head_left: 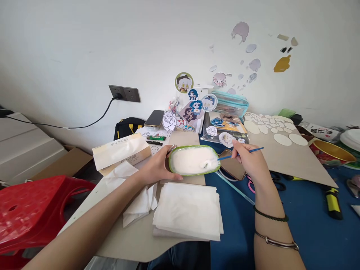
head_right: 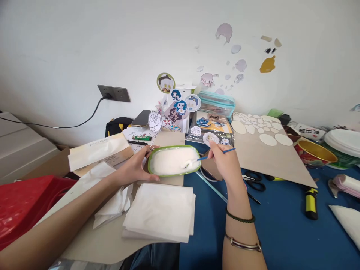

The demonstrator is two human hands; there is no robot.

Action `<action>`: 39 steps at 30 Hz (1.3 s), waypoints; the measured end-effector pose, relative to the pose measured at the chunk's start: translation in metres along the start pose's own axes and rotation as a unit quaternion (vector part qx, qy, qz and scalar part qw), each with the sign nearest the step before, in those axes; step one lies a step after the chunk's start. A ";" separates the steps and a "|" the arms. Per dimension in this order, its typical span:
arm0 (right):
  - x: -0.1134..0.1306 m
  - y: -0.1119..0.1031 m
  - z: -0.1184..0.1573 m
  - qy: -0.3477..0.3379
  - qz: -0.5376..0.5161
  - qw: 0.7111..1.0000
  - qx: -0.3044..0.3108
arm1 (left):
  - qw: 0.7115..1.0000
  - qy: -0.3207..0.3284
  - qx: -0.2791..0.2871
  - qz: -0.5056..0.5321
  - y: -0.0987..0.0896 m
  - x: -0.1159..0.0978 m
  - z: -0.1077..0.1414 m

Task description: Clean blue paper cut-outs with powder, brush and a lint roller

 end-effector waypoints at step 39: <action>-0.020 0.045 0.001 0.079 -0.146 0.978 0.126 | 0.997 0.007 -0.051 -0.052 -0.017 0.015 -0.001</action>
Point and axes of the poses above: each hand's wrist, its own z-axis away from the middle knuckle, its own y-axis out of the palm, x = y × z, the point moved 9 cm from there along -z, towards the middle knuckle, and after that the axes turned 4 degrees about -z, right-handed, at the moved point
